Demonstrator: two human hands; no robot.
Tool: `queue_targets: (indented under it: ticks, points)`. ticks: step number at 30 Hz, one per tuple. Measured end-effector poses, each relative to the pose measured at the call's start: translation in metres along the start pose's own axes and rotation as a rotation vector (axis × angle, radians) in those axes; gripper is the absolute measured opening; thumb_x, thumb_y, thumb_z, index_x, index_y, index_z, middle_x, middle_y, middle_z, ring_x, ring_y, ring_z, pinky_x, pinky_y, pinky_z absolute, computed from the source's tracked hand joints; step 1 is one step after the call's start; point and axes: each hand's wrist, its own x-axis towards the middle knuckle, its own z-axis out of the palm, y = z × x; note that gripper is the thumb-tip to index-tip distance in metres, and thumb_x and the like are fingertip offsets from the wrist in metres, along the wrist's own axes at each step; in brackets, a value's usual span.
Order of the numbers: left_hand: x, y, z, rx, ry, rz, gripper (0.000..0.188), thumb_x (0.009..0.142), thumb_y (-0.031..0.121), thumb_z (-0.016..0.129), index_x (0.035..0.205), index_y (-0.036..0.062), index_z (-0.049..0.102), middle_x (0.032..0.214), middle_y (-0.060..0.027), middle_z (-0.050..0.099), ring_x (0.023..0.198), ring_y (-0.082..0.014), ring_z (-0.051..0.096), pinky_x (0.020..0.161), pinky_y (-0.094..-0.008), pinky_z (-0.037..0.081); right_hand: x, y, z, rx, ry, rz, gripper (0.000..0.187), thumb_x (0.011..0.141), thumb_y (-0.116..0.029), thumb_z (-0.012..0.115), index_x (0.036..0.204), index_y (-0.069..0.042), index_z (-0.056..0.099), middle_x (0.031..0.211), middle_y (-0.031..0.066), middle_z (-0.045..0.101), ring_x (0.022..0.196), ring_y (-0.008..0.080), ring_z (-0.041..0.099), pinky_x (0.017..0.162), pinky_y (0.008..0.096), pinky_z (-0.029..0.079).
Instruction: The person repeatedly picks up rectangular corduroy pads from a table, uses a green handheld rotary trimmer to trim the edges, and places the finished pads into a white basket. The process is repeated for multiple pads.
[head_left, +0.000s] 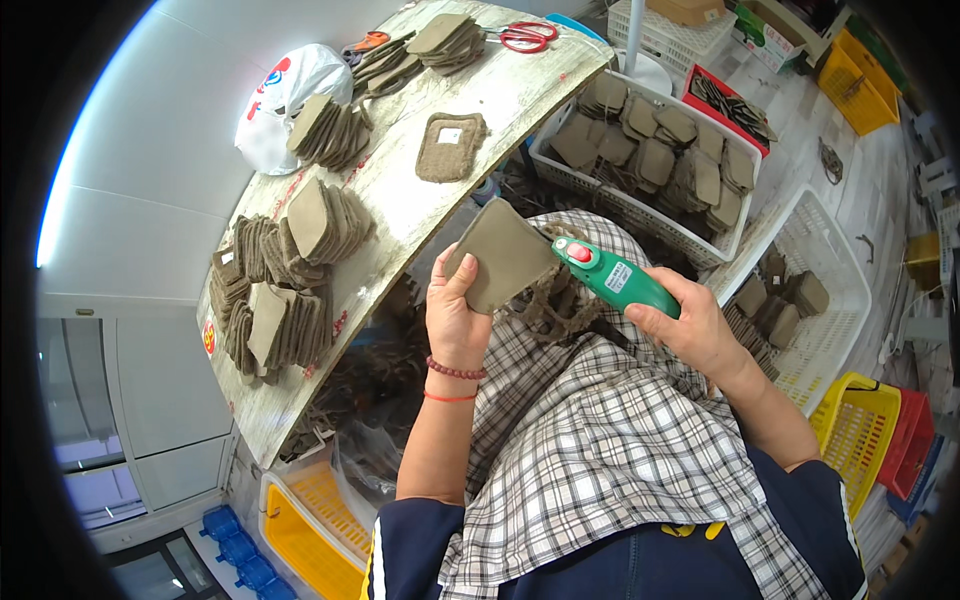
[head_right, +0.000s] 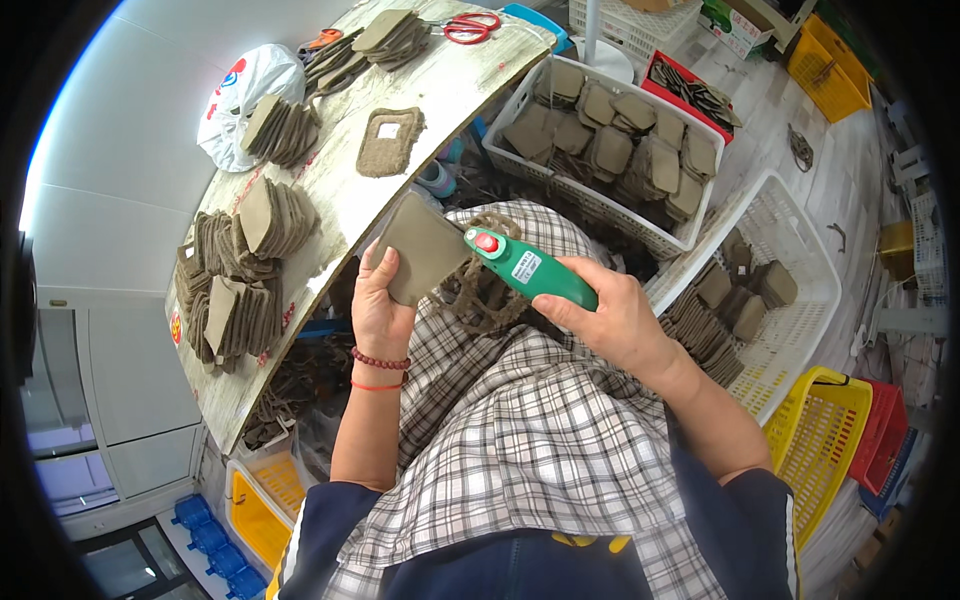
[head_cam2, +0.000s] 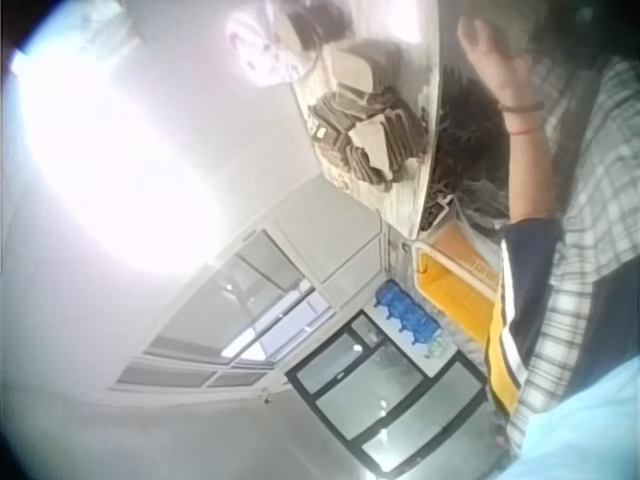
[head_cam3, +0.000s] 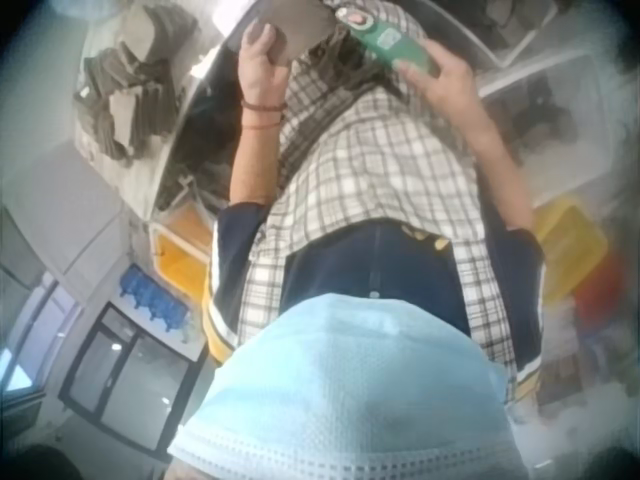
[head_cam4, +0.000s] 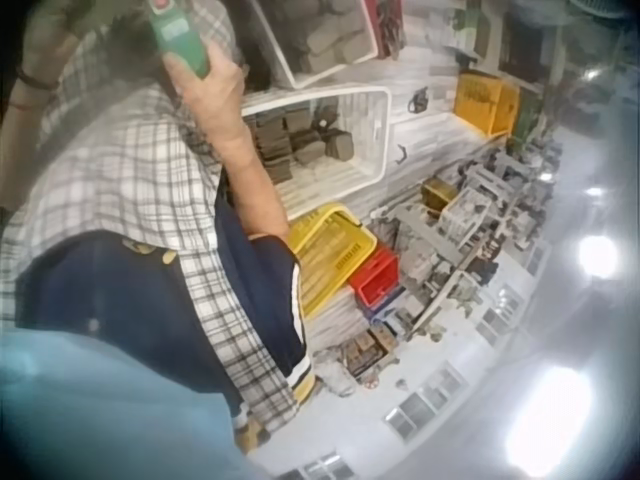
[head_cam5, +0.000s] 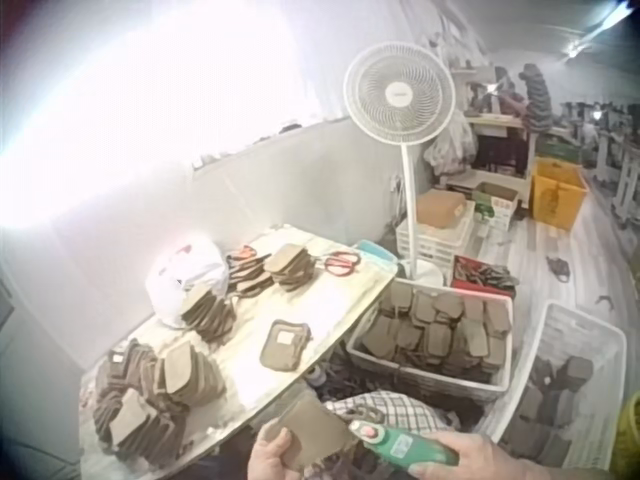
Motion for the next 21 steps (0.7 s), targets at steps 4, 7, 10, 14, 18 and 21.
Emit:
queue_targets:
  ticks: [4, 7, 10, 14, 18, 21]
  points:
    - [-0.006, -0.009, 0.003, 0.037, -0.003, -0.026, 0.025, 0.087, 0.0, 0.063, 0.111, 0.0042, 0.055, 0.105, -0.0087, 0.064, 0.095, -0.0194, 0.063, 0.084, -0.0342, 0.054, 0.004, -0.003, 0.003, -0.028, 0.038, -0.05, 0.044, 0.084, -0.033, 0.071, 0.111, 0.001, 0.061, 0.079, 0.0074, 0.066, 0.071, 0.0111, 0.06, 0.066, 0.0265, 0.049]
    - [-0.007, -0.016, -0.001, 0.056, 0.005, -0.041, 0.024, 0.087, -0.001, 0.064, 0.109, 0.0038, 0.056, 0.103, -0.0084, 0.065, 0.092, -0.0179, 0.064, 0.081, -0.0325, 0.055, 0.01, -0.008, 0.005, 0.027, 0.041, -0.021, 0.044, 0.084, -0.033, 0.071, 0.111, 0.0, 0.061, 0.079, 0.0073, 0.065, 0.071, 0.0106, 0.059, 0.067, 0.0265, 0.049]
    - [-0.01, -0.011, 0.003, 0.142, -0.031, -0.014, 0.022, 0.086, 0.0, 0.065, 0.106, 0.0027, 0.059, 0.1, -0.0081, 0.067, 0.089, -0.0169, 0.064, 0.079, -0.031, 0.054, 0.016, -0.006, 0.002, 0.017, 0.032, -0.033, 0.043, 0.084, -0.032, 0.072, 0.11, 0.0, 0.062, 0.081, 0.0068, 0.065, 0.072, 0.0101, 0.058, 0.067, 0.0261, 0.048]
    - [-0.008, 0.005, 0.005, 0.31, -0.089, 0.041, 0.02, 0.085, -0.001, 0.065, 0.104, 0.0014, 0.062, 0.097, -0.007, 0.068, 0.085, -0.0143, 0.065, 0.076, -0.0283, 0.054, 0.014, -0.007, -0.01, 0.005, -0.029, 0.028, 0.043, 0.083, -0.031, 0.072, 0.111, 0.0, 0.062, 0.083, 0.0063, 0.065, 0.074, 0.0098, 0.058, 0.068, 0.026, 0.048]
    - [-0.003, 0.022, 0.01, 0.496, -0.173, 0.1, 0.018, 0.085, -0.003, 0.063, 0.103, -0.0002, 0.063, 0.095, -0.0066, 0.068, 0.083, -0.0114, 0.064, 0.075, -0.0244, 0.053, 0.011, -0.004, -0.02, -0.014, -0.079, 0.026, 0.043, 0.082, -0.03, 0.073, 0.112, -0.001, 0.062, 0.084, 0.0059, 0.065, 0.075, 0.01, 0.058, 0.07, 0.0266, 0.048]
    - [0.0, 0.034, 0.011, 0.615, -0.214, 0.089, 0.018, 0.084, -0.006, 0.062, 0.101, 0.0, 0.064, 0.094, -0.0055, 0.068, 0.083, -0.0102, 0.063, 0.075, -0.0236, 0.052, 0.01, -0.004, -0.026, -0.06, -0.113, 0.018, 0.045, 0.082, -0.031, 0.073, 0.112, -0.001, 0.061, 0.084, 0.006, 0.065, 0.077, 0.0111, 0.059, 0.071, 0.0274, 0.049]
